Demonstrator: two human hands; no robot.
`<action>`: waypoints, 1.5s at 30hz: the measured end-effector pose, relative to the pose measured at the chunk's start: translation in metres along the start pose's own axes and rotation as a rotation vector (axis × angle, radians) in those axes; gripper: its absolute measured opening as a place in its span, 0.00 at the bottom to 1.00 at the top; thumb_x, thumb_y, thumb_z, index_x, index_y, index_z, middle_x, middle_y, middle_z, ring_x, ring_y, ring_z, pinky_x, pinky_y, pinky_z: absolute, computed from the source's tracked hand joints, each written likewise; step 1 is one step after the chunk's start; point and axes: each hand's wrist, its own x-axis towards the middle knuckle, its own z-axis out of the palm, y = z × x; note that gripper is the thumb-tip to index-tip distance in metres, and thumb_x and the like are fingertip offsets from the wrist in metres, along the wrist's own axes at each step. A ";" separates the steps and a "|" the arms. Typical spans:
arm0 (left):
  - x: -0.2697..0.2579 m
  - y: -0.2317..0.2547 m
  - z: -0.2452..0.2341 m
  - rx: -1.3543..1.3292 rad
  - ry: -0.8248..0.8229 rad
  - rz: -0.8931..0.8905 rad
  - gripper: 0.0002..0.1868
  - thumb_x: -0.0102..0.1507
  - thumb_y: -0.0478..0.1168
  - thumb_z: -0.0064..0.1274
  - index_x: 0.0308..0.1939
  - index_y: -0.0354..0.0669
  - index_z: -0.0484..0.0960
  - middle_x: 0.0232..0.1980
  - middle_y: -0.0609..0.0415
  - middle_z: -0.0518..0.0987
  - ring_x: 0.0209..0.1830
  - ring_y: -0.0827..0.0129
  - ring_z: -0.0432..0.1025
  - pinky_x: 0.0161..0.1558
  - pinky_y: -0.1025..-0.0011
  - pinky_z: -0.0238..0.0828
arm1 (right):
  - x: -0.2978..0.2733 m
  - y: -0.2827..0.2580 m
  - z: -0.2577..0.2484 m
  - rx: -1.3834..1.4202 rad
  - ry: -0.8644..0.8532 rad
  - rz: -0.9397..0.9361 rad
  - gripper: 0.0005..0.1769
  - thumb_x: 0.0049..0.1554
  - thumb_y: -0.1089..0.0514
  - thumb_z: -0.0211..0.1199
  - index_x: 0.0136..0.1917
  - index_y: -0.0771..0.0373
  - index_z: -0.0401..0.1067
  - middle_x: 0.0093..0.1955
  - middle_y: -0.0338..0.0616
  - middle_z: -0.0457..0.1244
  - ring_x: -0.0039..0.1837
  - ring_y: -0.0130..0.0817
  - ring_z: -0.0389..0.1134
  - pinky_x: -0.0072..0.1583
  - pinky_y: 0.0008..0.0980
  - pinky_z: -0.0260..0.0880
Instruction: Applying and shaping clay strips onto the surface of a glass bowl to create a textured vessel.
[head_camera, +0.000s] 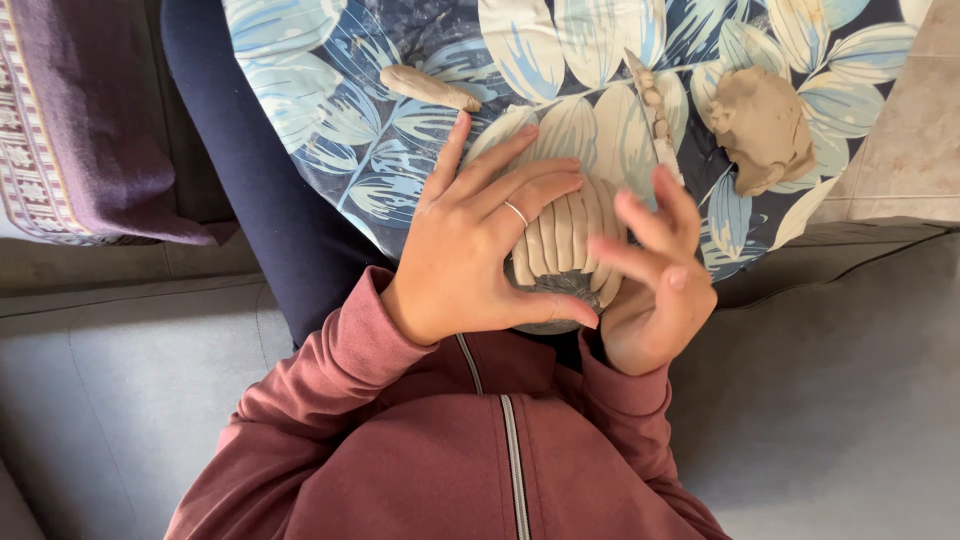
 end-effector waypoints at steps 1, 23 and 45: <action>-0.001 0.001 0.000 0.002 0.004 0.003 0.50 0.49 0.74 0.67 0.60 0.40 0.79 0.62 0.54 0.81 0.74 0.52 0.66 0.80 0.43 0.36 | -0.001 0.000 0.000 0.000 -0.001 -0.005 0.35 0.73 0.47 0.31 0.44 0.65 0.76 0.66 0.44 0.66 0.82 0.44 0.54 0.86 0.52 0.50; -0.001 0.001 0.001 0.003 0.111 0.051 0.44 0.50 0.70 0.64 0.56 0.39 0.81 0.59 0.54 0.82 0.71 0.51 0.69 0.78 0.46 0.40 | 0.218 0.009 0.018 -1.021 -0.385 -0.643 0.40 0.51 0.71 0.61 0.76 0.51 0.75 0.30 0.45 0.66 0.25 0.41 0.59 0.31 0.36 0.60; -0.004 0.000 0.003 0.020 0.122 0.045 0.45 0.50 0.72 0.63 0.57 0.40 0.80 0.59 0.55 0.82 0.71 0.52 0.69 0.79 0.46 0.40 | 0.221 0.024 0.011 -0.995 -0.408 -0.619 0.45 0.51 0.74 0.59 0.80 0.49 0.70 0.28 0.44 0.64 0.24 0.37 0.55 0.31 0.34 0.58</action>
